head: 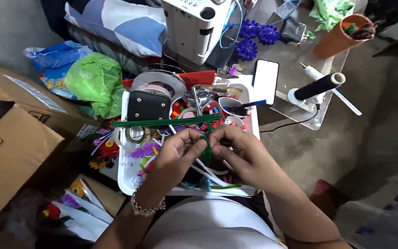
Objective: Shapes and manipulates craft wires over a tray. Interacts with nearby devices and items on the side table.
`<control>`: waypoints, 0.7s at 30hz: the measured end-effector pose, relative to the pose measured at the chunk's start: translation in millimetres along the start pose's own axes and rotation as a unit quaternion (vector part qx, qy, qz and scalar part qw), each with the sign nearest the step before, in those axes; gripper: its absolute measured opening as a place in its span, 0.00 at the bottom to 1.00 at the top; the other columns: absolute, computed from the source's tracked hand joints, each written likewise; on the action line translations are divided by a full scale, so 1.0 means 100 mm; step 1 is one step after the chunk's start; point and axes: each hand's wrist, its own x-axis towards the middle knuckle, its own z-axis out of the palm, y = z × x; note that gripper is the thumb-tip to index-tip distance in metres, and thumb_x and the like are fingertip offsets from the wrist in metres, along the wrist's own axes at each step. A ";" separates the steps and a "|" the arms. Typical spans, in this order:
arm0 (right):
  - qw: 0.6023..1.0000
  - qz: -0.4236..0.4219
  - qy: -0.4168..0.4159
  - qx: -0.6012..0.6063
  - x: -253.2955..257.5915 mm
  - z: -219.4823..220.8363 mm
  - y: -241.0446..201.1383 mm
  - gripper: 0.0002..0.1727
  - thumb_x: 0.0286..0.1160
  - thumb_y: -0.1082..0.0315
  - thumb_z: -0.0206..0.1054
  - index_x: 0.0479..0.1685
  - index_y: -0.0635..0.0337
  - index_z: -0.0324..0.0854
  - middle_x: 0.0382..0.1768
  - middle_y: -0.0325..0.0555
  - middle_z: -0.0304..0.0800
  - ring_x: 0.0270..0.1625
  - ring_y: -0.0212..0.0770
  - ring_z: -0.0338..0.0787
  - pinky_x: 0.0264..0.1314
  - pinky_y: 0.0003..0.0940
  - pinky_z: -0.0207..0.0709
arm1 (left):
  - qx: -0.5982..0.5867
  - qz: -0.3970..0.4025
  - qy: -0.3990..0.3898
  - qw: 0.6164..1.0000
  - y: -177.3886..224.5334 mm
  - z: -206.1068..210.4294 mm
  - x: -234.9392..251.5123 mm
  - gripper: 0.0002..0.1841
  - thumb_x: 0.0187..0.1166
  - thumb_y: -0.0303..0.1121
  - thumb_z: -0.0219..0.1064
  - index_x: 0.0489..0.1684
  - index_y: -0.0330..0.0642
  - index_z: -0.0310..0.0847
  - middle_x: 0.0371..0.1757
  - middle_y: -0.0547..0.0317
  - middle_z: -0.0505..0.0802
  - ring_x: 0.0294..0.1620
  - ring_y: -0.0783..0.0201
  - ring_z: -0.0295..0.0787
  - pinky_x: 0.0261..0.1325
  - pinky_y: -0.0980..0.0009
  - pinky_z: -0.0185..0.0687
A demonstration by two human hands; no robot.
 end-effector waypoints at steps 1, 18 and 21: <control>1.000 -0.005 0.008 -0.002 0.00 0.01 0.00 0.09 0.87 0.66 0.61 0.48 0.62 0.82 0.41 0.36 0.85 0.42 0.21 0.85 0.48 0.17 0.82 | 0.002 0.000 0.011 1.000 0.01 0.01 -0.01 0.05 0.86 0.29 0.62 0.47 0.42 0.84 0.41 0.69 0.92 0.45 0.78 0.89 0.53 0.79 0.85; 0.981 -0.143 0.045 -0.124 -0.01 0.14 -0.17 0.12 0.85 0.61 0.65 0.47 0.62 0.86 0.44 0.42 0.91 0.53 0.32 0.88 0.64 0.33 0.79 | -0.027 0.087 -0.038 0.995 -0.04 -0.13 -0.32 0.08 0.85 0.36 0.65 0.51 0.46 0.86 0.46 0.69 0.92 0.44 0.76 0.89 0.49 0.79 0.87; 0.975 -0.172 0.040 -0.138 -0.02 0.16 -0.16 0.12 0.86 0.61 0.65 0.45 0.62 0.86 0.44 0.45 0.91 0.54 0.38 0.88 0.66 0.40 0.77 | -0.005 0.051 -0.039 0.998 -0.02 -0.15 -0.37 0.09 0.82 0.43 0.69 0.49 0.50 0.88 0.44 0.70 0.93 0.41 0.77 0.90 0.44 0.81 0.87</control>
